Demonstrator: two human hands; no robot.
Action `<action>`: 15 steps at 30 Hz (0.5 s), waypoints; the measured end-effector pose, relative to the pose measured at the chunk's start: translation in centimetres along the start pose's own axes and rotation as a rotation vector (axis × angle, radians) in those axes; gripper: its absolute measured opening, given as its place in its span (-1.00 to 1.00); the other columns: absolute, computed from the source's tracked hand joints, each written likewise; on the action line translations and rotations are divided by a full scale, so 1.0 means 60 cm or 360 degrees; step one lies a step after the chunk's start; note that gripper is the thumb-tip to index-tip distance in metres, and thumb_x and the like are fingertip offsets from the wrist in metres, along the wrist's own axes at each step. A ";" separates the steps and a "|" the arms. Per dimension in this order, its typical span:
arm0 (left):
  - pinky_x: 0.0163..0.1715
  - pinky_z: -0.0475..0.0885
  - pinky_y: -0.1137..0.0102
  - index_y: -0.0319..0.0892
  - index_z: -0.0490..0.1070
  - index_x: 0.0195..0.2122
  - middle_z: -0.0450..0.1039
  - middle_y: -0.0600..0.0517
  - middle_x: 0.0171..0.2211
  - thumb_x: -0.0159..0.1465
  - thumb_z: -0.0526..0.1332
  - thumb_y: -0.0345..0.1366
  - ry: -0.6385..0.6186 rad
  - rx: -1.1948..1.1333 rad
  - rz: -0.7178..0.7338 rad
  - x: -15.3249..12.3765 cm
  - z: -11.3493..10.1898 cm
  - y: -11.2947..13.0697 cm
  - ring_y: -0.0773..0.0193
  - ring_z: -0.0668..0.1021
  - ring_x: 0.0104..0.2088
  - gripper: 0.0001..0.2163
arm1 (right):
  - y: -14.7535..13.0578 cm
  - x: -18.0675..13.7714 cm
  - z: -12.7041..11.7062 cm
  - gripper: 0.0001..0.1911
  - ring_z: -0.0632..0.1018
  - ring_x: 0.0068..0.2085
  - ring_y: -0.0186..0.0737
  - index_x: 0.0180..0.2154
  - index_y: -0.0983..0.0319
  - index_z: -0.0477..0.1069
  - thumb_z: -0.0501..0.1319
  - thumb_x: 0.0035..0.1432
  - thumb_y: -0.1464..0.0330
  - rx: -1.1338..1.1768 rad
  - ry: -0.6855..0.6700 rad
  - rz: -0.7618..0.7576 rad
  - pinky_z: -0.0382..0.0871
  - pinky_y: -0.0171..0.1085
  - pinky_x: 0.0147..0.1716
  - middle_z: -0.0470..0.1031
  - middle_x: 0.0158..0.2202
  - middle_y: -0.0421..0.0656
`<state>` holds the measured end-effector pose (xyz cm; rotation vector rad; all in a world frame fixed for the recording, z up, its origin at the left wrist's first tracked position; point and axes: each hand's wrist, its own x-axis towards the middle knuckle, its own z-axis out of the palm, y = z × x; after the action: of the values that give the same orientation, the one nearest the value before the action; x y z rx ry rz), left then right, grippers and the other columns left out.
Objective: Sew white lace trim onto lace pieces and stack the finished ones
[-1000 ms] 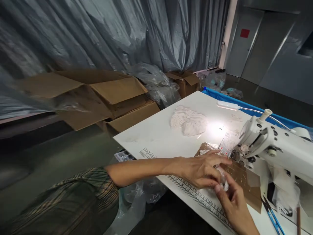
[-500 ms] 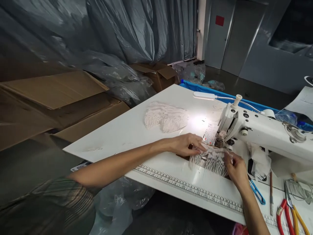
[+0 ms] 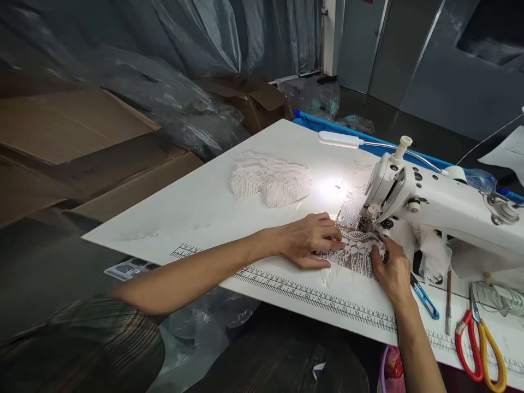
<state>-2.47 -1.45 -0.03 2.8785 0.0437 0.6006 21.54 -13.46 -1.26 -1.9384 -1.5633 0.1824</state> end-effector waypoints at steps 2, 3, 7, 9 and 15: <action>-0.12 0.42 0.17 -0.15 0.56 -0.12 0.57 -0.12 -0.12 0.26 0.29 -0.12 0.0058 -0.0006 0.0003 0.002 0.000 0.007 0.10 0.57 -0.17 -0.74 | 0.005 -0.001 0.002 -0.48 0.39 -0.53 -0.22 -0.11 0.26 0.55 0.12 0.13 0.01 -0.0005 0.0024 0.0017 0.28 -0.26 -0.49 0.51 -0.50 -0.13; -0.09 0.43 0.15 -0.16 0.56 -0.12 0.58 -0.13 -0.10 0.29 0.28 -0.13 0.0079 -0.0017 0.0017 0.003 0.002 0.009 0.09 0.57 -0.14 -0.75 | 0.007 -0.001 0.002 -0.47 0.38 -0.53 -0.23 -0.13 0.26 0.55 0.13 0.13 -0.01 -0.0003 0.0036 0.0028 0.28 -0.26 -0.49 0.51 -0.50 -0.14; 0.02 0.45 0.14 -0.23 0.53 -0.02 0.54 -0.17 0.04 0.39 0.18 -0.19 0.0026 -0.0031 0.0053 0.006 0.023 0.011 0.07 0.55 0.02 -0.73 | 0.009 -0.001 0.003 -0.45 0.36 -0.53 -0.28 -0.18 0.27 0.54 0.17 0.09 -0.07 0.0131 0.0090 0.0080 0.31 -0.26 -0.48 0.50 -0.49 -0.15; 0.10 0.42 0.12 -0.27 0.49 0.04 0.48 -0.21 0.12 0.40 0.17 -0.19 -0.0030 -0.0028 0.0005 0.007 0.033 0.009 0.04 0.52 0.09 -0.69 | 0.007 -0.001 0.003 -0.42 0.37 -0.53 -0.29 -0.19 0.27 0.54 0.19 0.07 -0.10 0.0289 0.0081 0.0145 0.32 -0.27 -0.48 0.49 -0.50 -0.17; 0.09 0.43 0.12 -0.20 0.50 0.00 0.51 -0.16 0.06 0.44 0.08 -0.12 0.0120 -0.0414 -0.0317 0.007 0.023 0.011 0.09 0.53 0.06 -0.68 | -0.035 0.007 0.013 -0.37 0.48 -0.47 -0.26 -0.19 0.29 0.53 0.24 0.03 -0.14 0.0628 -0.0152 0.0243 0.39 -0.30 -0.52 0.53 -0.49 -0.15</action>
<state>-1.57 -2.33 -0.96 2.5614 0.2415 0.6245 19.57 -12.60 -0.61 -1.7515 -1.3176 0.6086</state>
